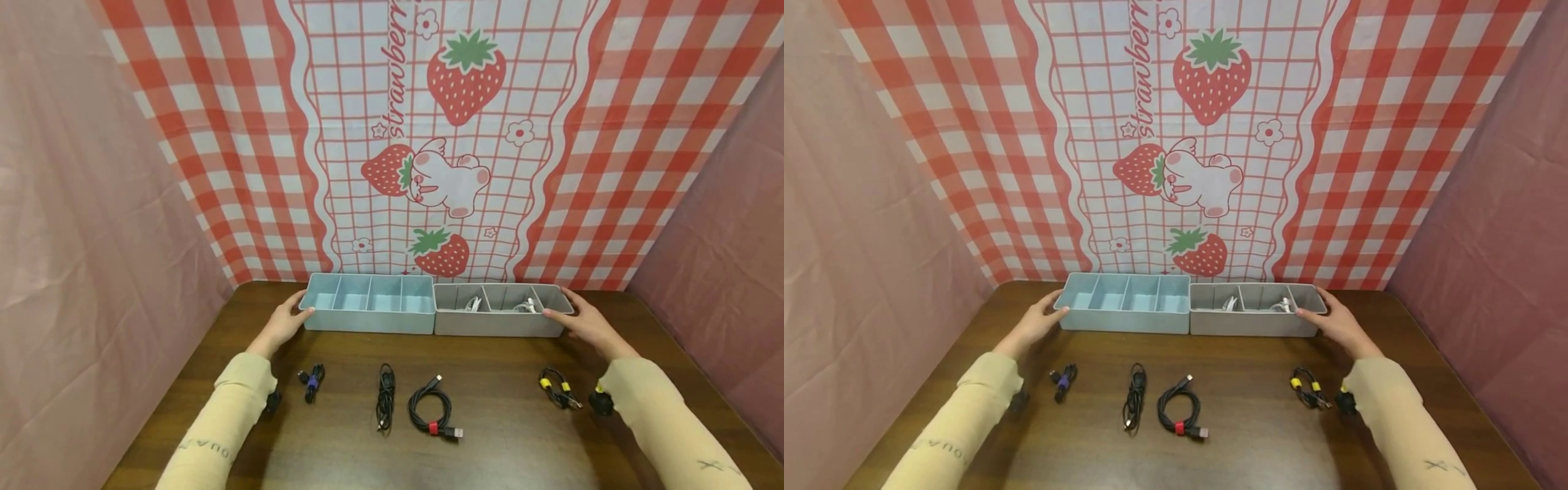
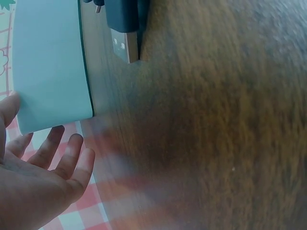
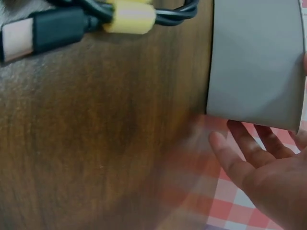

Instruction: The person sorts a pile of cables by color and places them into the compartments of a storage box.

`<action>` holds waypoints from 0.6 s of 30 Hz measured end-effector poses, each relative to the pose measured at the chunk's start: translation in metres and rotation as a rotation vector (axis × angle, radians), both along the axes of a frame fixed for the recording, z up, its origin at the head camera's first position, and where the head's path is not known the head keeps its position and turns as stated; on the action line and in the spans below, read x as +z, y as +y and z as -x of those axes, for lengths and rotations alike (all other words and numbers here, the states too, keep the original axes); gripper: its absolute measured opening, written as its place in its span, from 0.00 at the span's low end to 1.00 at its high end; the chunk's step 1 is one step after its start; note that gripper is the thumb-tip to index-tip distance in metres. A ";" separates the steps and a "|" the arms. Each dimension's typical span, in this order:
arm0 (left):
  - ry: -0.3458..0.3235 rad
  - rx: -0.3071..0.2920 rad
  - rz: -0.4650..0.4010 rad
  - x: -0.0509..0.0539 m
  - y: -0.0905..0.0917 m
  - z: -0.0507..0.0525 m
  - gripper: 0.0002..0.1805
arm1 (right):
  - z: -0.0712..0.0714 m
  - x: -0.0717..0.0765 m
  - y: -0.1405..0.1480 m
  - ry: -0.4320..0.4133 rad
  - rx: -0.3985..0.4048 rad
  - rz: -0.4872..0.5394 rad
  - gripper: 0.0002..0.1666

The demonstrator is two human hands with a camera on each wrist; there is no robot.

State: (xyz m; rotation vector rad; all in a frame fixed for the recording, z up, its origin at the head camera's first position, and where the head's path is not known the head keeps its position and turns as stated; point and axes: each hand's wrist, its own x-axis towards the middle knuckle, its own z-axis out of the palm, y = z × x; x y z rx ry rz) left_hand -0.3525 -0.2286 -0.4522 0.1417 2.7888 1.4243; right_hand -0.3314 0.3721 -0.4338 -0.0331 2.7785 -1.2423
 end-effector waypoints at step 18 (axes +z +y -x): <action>0.042 -0.007 0.258 0.015 0.005 -0.008 0.36 | -0.005 0.000 -0.002 -0.052 -0.021 0.082 0.56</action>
